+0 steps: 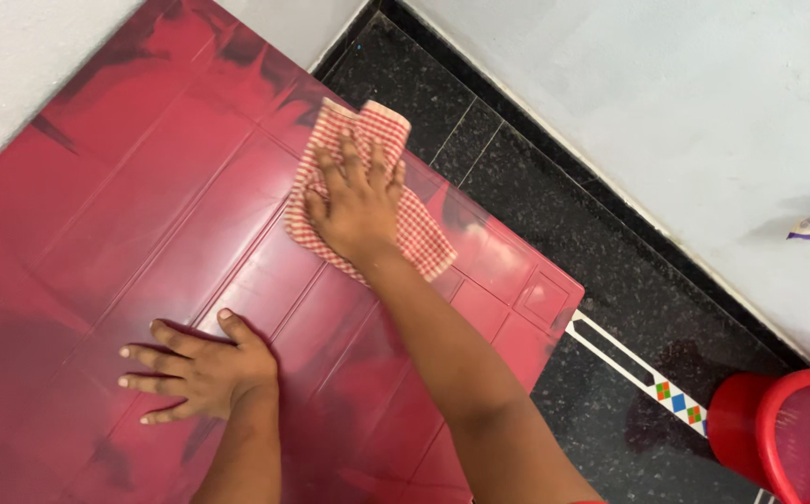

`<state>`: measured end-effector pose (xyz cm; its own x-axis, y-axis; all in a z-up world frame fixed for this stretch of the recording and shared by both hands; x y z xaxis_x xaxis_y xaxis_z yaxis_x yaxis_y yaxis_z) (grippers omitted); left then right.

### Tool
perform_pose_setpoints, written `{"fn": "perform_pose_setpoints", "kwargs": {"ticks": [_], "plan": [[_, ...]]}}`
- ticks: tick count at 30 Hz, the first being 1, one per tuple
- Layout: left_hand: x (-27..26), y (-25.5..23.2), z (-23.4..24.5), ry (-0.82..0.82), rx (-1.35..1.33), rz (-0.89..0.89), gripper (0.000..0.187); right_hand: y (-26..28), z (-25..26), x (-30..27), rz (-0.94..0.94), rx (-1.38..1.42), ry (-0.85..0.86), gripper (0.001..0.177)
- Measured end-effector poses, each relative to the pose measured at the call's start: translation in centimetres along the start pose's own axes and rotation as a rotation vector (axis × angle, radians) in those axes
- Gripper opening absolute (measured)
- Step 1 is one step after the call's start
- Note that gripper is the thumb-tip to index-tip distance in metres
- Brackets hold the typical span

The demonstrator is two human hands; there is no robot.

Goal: The person wipes the surface of a red table using a red and white checkered cloth. They move the cloth across the table in various directions, covering the entire surface area.

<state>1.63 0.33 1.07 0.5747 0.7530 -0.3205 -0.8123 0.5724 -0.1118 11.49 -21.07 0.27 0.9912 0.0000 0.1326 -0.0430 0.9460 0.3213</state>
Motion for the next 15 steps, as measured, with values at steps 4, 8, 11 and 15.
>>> {"fn": "perform_pose_setpoints", "kwargs": {"ticks": [4,8,11,15], "plan": [[-0.3,-0.1,0.2,0.019,-0.015,0.013,0.093,-0.7,0.9,-1.4,0.078,0.031,-0.005,0.063],[-0.2,-0.2,0.4,0.023,0.003,0.017,0.093,-4.7,2.6,-8.1,0.055,-0.011,0.032,0.061],[0.0,-0.1,0.3,0.037,0.013,0.017,0.093,-8.8,4.9,-15.1,-0.009,-0.070,-0.054,0.058],[0.1,-0.1,0.2,0.042,0.027,0.021,0.093,-14.0,7.8,-22.7,-0.294,-0.174,0.004,0.063]]}}
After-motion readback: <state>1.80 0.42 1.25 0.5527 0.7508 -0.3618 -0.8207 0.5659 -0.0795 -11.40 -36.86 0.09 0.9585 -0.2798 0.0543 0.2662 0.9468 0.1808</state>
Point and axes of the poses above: each hand's wrist, its own x-axis towards the middle knuckle, its own z-axis out of the back of the hand, y = z × x, the point moved 2 cm from there along x, towards the middle knuckle, and after that the axes turned 14 degrees about z, right-handed, at the moved point
